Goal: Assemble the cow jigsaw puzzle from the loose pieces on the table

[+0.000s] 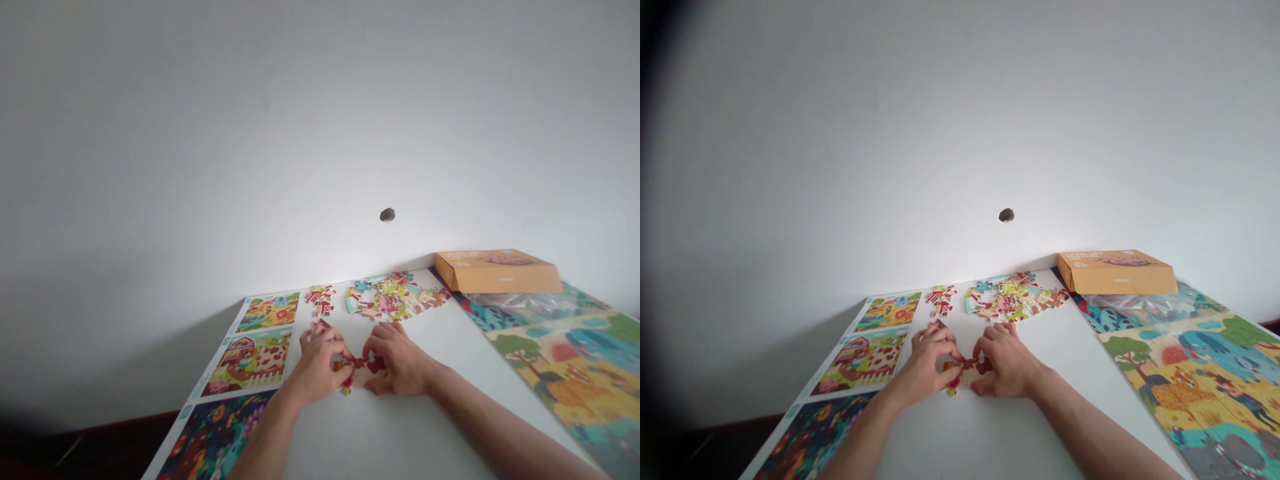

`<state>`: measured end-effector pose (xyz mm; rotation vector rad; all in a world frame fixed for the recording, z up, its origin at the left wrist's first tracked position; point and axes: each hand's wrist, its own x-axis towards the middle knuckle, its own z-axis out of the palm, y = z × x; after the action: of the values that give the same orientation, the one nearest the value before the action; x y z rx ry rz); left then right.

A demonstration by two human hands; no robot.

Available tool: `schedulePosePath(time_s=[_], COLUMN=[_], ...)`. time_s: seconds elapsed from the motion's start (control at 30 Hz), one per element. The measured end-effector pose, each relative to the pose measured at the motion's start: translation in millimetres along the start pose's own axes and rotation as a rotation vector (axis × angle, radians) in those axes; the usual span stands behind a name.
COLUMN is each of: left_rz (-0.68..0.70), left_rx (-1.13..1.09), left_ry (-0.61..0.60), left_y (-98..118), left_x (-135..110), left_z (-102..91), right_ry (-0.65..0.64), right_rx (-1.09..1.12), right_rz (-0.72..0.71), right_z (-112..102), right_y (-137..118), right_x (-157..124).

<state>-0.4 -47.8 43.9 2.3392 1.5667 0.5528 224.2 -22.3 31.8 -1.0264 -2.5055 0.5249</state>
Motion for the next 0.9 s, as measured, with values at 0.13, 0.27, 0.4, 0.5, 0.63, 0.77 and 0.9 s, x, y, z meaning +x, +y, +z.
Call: schedulePosePath(time_s=[0.13,0.27,0.4,0.5,0.63,0.77,0.9], left_rz=[-0.01,-0.013,-0.02,-0.023,-0.021,-0.026,-0.013], left_rx=[0.006,0.017,0.02,0.02,0.02,0.016,0.003], left_ry=[0.005,-0.007,-0.024,-0.019,-0.01,-0.008,-0.012], left_y=[3.3,5.3,3.7,2.6,4.3,6.8,7.6], left_x=[-0.3,-0.5,-1.3,-1.5,-1.0,-0.4,-0.8], left_z=[0.6,-1.3,-1.8,-0.5,0.3,-0.5,-1.5], right_ry=[0.001,-0.002,0.001,0.1,0.413,0.371,0.277], right_rx=[-0.009,-0.027,-0.036,-0.049,-0.152,-0.195,-0.17], right_rz=[-0.006,-0.01,-0.037,0.006,0.371,0.509,0.465], right_z=[0.2,-1.4,-6.4,-13.1,-22.6,-23.5,-16.5], right_y=[0.6,0.3,-0.8,4.6,22.8,34.0,31.2], right_x=[0.5,0.2,-0.3,0.5,1.9,1.3,1.1])
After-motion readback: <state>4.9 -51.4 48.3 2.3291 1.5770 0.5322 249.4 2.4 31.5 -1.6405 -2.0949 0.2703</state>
